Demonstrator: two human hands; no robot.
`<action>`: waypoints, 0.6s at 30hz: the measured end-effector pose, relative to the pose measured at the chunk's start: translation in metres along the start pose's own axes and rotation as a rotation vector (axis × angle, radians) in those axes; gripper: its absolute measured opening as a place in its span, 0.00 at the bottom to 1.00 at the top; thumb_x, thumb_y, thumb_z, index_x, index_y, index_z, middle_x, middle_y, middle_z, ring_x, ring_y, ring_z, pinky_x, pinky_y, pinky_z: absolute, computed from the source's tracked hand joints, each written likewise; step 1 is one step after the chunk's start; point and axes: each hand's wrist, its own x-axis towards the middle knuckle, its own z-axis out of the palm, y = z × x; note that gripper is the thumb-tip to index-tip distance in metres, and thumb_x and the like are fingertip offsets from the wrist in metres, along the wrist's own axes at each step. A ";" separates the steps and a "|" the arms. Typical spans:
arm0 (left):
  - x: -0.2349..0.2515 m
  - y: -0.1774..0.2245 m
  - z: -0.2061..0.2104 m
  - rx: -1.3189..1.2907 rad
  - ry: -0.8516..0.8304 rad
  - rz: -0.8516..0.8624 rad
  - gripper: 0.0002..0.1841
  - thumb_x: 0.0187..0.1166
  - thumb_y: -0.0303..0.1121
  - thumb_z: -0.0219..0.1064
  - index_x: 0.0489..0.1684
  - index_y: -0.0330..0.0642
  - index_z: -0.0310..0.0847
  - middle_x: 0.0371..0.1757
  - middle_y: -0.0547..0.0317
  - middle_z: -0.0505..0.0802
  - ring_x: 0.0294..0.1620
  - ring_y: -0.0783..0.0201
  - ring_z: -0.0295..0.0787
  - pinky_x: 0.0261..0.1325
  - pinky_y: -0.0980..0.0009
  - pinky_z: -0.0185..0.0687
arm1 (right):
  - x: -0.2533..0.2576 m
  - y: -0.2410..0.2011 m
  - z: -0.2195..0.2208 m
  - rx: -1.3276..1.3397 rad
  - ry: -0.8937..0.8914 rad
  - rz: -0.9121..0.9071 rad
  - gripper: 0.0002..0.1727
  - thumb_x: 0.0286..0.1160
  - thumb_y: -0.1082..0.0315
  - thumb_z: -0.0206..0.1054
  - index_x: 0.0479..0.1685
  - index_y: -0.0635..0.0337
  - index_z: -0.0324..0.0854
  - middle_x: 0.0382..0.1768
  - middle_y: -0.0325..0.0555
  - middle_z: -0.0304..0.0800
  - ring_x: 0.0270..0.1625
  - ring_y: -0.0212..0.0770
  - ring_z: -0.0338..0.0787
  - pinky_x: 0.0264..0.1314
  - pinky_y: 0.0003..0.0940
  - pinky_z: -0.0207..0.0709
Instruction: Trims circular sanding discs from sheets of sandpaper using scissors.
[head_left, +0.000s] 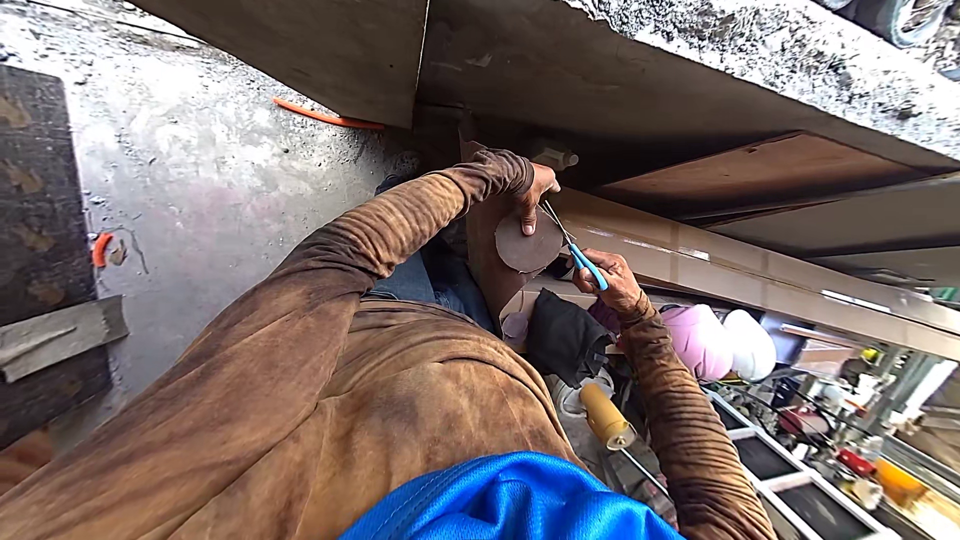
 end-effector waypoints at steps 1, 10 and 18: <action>0.000 0.000 0.000 -0.005 0.000 0.004 0.61 0.51 0.48 0.92 0.91 0.37 0.58 0.63 0.34 0.89 0.63 0.43 0.86 0.69 0.44 0.78 | 0.002 -0.001 -0.001 0.011 -0.024 0.000 0.24 0.73 0.43 0.73 0.47 0.57 0.88 0.21 0.28 0.83 0.20 0.23 0.77 0.24 0.19 0.72; -0.004 0.002 -0.005 -0.010 -0.008 -0.002 0.65 0.50 0.49 0.93 0.94 0.38 0.52 0.59 0.35 0.90 0.59 0.44 0.88 0.67 0.45 0.79 | 0.005 -0.005 -0.002 -0.035 -0.030 -0.003 0.21 0.73 0.46 0.73 0.44 0.58 0.89 0.19 0.29 0.81 0.19 0.23 0.76 0.23 0.20 0.71; -0.008 -0.008 -0.005 -0.088 -0.009 -0.008 0.66 0.49 0.46 0.93 0.95 0.40 0.51 0.54 0.34 0.92 0.54 0.44 0.89 0.66 0.45 0.81 | -0.028 -0.003 -0.011 -0.032 0.111 0.005 0.28 0.74 0.40 0.72 0.54 0.58 0.85 0.23 0.33 0.87 0.22 0.28 0.83 0.27 0.24 0.78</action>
